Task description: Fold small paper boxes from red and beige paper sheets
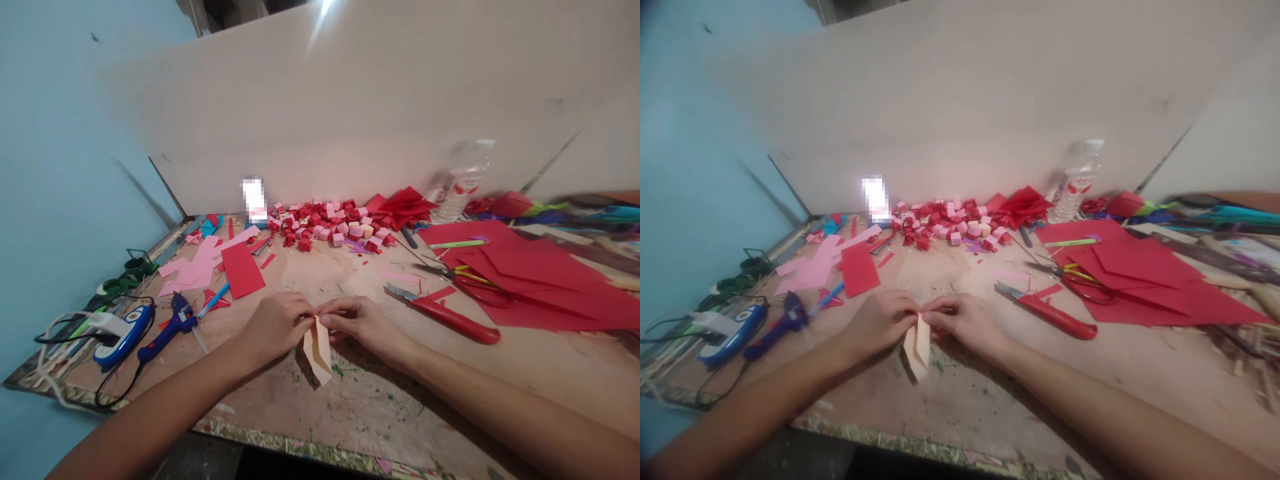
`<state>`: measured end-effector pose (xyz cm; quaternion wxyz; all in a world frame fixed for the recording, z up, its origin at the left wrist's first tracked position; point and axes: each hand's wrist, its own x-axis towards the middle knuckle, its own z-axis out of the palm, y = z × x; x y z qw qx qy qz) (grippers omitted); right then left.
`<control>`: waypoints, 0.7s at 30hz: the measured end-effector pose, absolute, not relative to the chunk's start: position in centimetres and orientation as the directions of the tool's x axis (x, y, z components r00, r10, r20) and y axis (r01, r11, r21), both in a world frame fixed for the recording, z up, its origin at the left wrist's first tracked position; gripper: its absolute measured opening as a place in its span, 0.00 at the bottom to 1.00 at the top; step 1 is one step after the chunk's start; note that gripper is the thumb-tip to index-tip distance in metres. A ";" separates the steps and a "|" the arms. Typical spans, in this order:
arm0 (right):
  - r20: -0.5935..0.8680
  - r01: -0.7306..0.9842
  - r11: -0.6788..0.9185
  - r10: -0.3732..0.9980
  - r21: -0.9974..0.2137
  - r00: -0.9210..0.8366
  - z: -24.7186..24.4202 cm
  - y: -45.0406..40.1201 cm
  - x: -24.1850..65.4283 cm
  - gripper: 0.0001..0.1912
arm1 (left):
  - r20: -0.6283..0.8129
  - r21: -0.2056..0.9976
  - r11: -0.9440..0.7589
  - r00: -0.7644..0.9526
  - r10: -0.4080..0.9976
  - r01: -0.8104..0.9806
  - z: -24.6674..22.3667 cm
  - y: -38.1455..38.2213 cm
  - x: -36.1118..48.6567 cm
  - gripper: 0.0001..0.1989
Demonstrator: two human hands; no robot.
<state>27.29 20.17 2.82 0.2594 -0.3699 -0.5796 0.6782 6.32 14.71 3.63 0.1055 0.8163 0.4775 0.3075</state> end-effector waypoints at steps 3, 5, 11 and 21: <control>-0.199 0.062 -0.201 0.792 -0.978 -0.577 3.0 20.1 27.2 0.24 | 0.427 0.509 -0.513 0.314 0.848 0.691 3.5 14.6 6.5 0.07; -0.197 0.048 -0.207 0.795 -0.977 -0.574 3.2 20.1 27.2 0.24 | 0.419 0.584 -0.475 0.256 0.871 0.659 3.6 14.6 6.8 0.07; -0.212 0.039 -0.233 0.790 -0.972 -0.576 3.3 20.1 27.5 0.24 | 0.343 0.730 -0.362 0.148 0.928 0.579 4.2 14.5 7.2 0.07; -0.201 -0.009 -0.258 0.776 -0.966 -0.598 3.6 19.7 27.3 0.22 | 0.226 0.870 -0.221 0.042 0.973 0.440 3.7 14.4 7.5 0.07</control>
